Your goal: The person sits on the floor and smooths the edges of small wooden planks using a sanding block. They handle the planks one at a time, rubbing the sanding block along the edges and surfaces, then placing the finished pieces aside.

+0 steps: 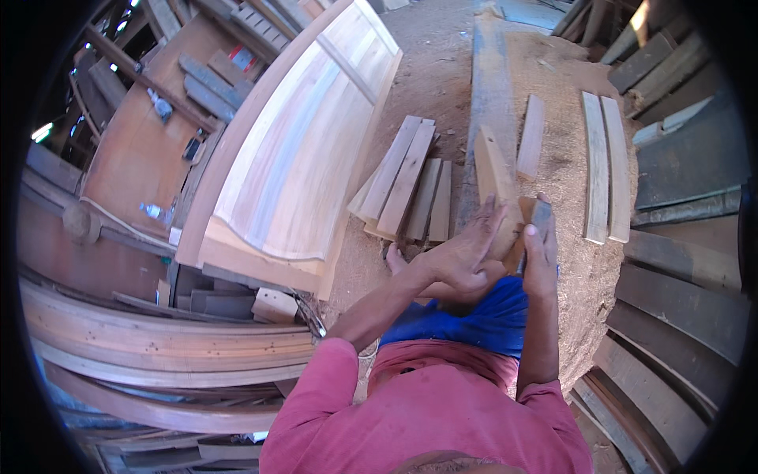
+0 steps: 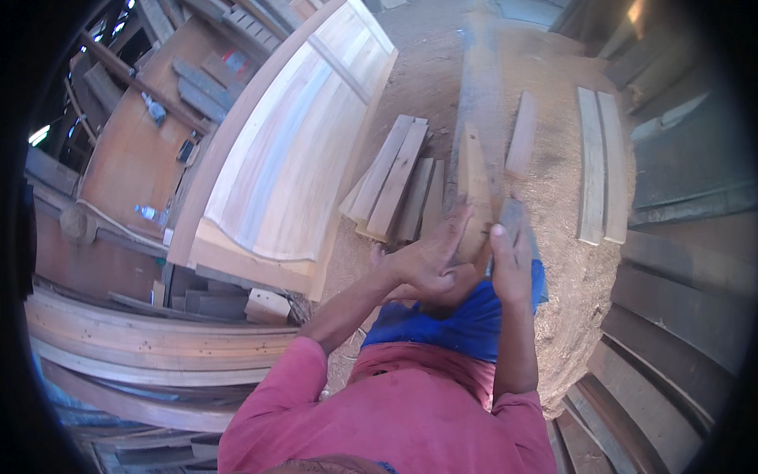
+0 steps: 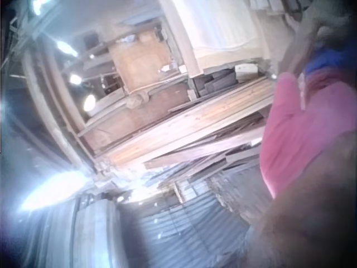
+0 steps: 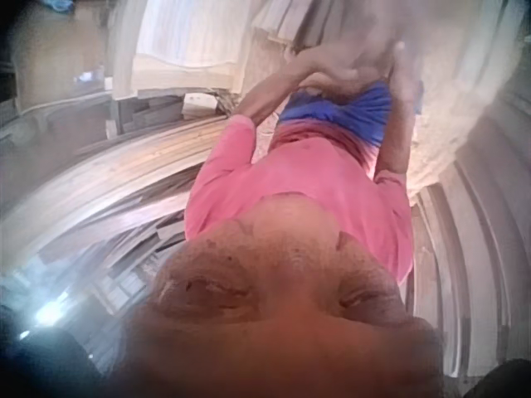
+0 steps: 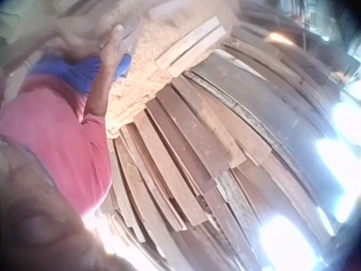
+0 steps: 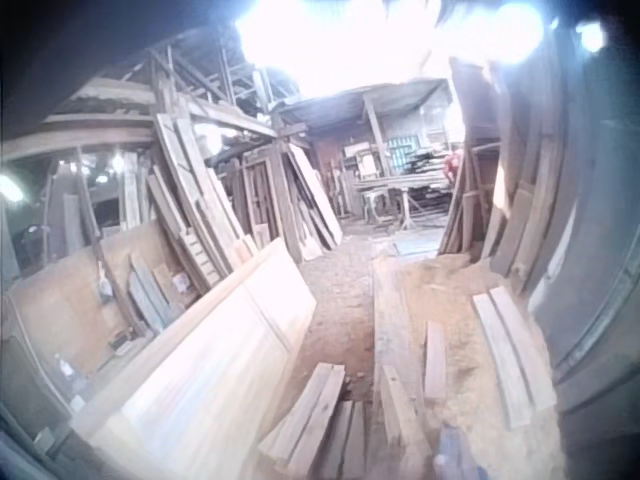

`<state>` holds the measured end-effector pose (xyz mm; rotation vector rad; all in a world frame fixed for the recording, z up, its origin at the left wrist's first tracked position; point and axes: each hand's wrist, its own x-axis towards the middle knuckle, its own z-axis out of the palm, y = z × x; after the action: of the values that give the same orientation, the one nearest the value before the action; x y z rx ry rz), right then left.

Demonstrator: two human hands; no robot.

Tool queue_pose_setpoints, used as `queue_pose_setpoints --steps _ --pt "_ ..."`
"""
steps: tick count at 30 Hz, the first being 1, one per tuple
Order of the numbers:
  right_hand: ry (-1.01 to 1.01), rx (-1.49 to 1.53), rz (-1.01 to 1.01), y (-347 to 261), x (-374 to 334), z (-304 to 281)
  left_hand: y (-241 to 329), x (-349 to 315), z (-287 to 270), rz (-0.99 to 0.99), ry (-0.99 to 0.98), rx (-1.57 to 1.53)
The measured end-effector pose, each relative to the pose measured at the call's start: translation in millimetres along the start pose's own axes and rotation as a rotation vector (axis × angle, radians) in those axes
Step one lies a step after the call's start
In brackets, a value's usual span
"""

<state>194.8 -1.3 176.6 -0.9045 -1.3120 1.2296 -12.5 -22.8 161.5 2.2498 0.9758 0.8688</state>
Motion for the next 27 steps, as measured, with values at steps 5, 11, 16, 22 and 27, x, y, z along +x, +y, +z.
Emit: queue_pose_setpoints --steps 5,11,16,22,27 --pt "0.026 0.183 0.091 7.7 -1.7 5.1 3.1 21.0 -10.9 -0.085 -0.001 0.233" --pt "0.038 0.324 0.084 -3.4 4.0 16.7 9.3 29.4 -36.5 0.079 0.177 0.189" --pt "-0.071 0.445 0.053 -17.6 5.8 4.7 34.5 30.8 -71.1 -0.070 0.369 0.055" --pt "-0.010 0.394 0.076 -11.4 -7.1 -5.5 45.4 25.3 -94.1 -0.188 0.473 -0.173" --pt "0.010 0.327 0.058 -7.7 -3.8 -6.5 65.6 30.5 -110.1 -0.159 0.474 -0.326"
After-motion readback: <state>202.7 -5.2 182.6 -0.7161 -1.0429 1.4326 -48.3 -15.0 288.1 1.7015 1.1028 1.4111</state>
